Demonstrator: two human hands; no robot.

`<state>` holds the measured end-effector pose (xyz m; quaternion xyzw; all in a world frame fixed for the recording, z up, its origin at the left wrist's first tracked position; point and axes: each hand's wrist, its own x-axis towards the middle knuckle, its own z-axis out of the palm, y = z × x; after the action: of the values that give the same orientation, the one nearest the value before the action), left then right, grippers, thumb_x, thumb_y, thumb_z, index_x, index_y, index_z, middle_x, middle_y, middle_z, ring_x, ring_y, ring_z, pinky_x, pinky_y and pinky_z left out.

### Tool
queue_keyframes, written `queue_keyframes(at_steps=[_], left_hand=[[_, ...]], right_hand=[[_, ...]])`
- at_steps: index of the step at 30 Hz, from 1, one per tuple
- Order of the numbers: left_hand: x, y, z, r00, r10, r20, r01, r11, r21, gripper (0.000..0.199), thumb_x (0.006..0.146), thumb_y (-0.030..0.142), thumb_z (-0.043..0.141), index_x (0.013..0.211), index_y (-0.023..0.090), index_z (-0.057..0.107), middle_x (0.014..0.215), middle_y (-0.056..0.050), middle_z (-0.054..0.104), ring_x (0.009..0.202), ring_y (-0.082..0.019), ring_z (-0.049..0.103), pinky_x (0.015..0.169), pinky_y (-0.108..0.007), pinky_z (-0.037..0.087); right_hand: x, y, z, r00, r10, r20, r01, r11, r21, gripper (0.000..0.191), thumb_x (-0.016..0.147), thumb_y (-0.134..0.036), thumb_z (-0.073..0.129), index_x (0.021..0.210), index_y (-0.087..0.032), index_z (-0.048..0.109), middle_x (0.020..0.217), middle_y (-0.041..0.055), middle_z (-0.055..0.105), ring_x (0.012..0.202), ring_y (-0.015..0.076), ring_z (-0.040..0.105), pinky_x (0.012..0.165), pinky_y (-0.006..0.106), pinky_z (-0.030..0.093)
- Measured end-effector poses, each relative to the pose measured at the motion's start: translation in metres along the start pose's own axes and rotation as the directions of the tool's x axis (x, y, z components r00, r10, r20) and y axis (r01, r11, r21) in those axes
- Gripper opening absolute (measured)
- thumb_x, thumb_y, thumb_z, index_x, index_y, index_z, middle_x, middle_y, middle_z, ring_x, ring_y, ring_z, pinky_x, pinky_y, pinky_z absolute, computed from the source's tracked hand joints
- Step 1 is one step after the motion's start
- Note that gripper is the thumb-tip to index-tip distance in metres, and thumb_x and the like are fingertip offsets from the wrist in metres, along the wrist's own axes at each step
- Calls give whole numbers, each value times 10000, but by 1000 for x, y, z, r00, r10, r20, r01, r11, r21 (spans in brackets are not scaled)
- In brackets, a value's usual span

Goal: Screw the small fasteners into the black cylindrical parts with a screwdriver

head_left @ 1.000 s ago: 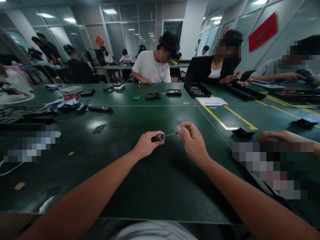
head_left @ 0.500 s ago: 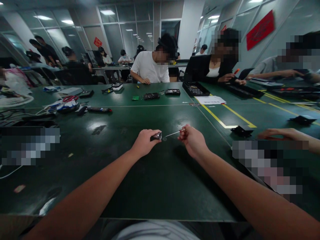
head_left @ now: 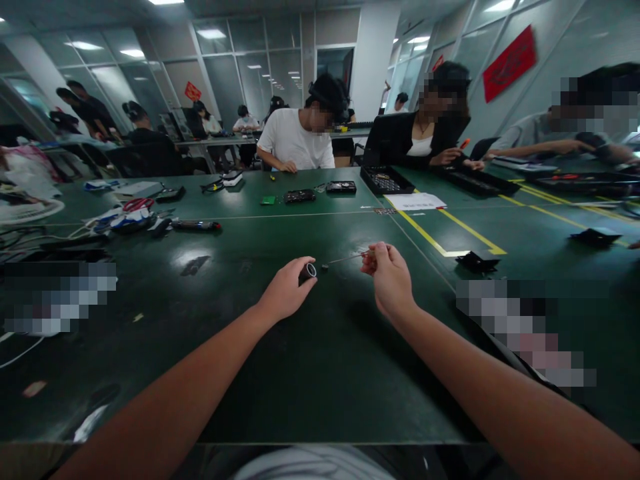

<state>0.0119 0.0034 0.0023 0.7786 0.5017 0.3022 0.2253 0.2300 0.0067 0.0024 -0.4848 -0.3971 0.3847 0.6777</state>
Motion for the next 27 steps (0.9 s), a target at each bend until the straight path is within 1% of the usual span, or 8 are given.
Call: queue_keyframes(at_steps=[5, 8, 12, 15, 19, 23, 25, 27], left_hand=[[12, 10, -1, 986, -78, 149, 59, 990, 131, 262, 881, 240, 587, 1135, 182, 624, 1094, -91, 682, 970, -235, 643, 833, -366, 506], [24, 9, 5, 971, -151, 187, 103, 964, 245, 302, 843, 239, 626, 1141, 197, 622, 1023, -88, 698, 871, -235, 656, 741, -352, 499], [41, 5, 13, 959, -189, 211, 101, 925, 367, 419, 889, 370, 632, 1288, 244, 623, 1095, -106, 712, 954, -274, 673, 761, -371, 517], [51, 4, 19, 956, -165, 244, 53, 911, 408, 385, 915, 407, 597, 1263, 261, 679, 1157, -109, 713, 1030, -293, 663, 822, -398, 521], [59, 5, 22, 953, -136, 270, 18, 917, 398, 315, 927, 398, 580, 1163, 257, 734, 1169, -106, 711, 1067, -308, 647, 871, -429, 506], [59, 2, 14, 955, -122, 271, 14, 930, 368, 302, 931, 408, 567, 1103, 241, 751, 1116, -109, 723, 1016, -302, 661, 838, -419, 497], [57, -1, 3, 950, -154, 271, 79, 960, 269, 293, 927, 396, 567, 1061, 208, 747, 1062, -112, 734, 892, -260, 682, 769, -377, 499], [53, -6, -11, 935, -232, 268, 224, 973, 61, 257, 917, 352, 572, 1013, 170, 726, 987, -110, 737, 708, -192, 664, 655, -318, 477]], right_hand=[[-1, -2, 1, 999, -33, -22, 34, 999, 35, 348, 840, -586, 638, 863, -240, 612, 719, -22, 614, 639, 144, 573, 618, 298, 492], [-1, -2, 1, 1000, -26, -16, 27, 999, 26, 344, 839, -583, 637, 866, -241, 623, 714, -23, 619, 643, 148, 580, 622, 305, 495], [-2, -1, 0, 1000, -21, 5, 21, 999, 26, 334, 835, -571, 640, 863, -239, 629, 720, -18, 634, 648, 149, 585, 627, 308, 496], [-3, 0, 1, 1000, -22, 15, 21, 1000, 23, 334, 830, -566, 645, 861, -234, 633, 719, -14, 640, 645, 148, 583, 624, 309, 495], [-3, 0, 1, 1000, -19, 22, 19, 1000, 25, 334, 827, -559, 651, 859, -227, 634, 711, -10, 644, 641, 148, 585, 616, 308, 493], [-3, 0, 0, 999, -16, 40, 14, 999, 34, 314, 838, -539, 644, 854, -225, 639, 709, -9, 641, 639, 146, 582, 610, 304, 490], [-3, 0, 0, 998, -4, 61, 2, 999, 35, 305, 843, -531, 645, 856, -226, 645, 713, -8, 640, 647, 150, 586, 610, 306, 491], [-4, 0, -1, 996, 9, 89, -13, 999, 39, 296, 850, -524, 644, 860, -228, 650, 718, -6, 641, 655, 153, 589, 613, 308, 494]])
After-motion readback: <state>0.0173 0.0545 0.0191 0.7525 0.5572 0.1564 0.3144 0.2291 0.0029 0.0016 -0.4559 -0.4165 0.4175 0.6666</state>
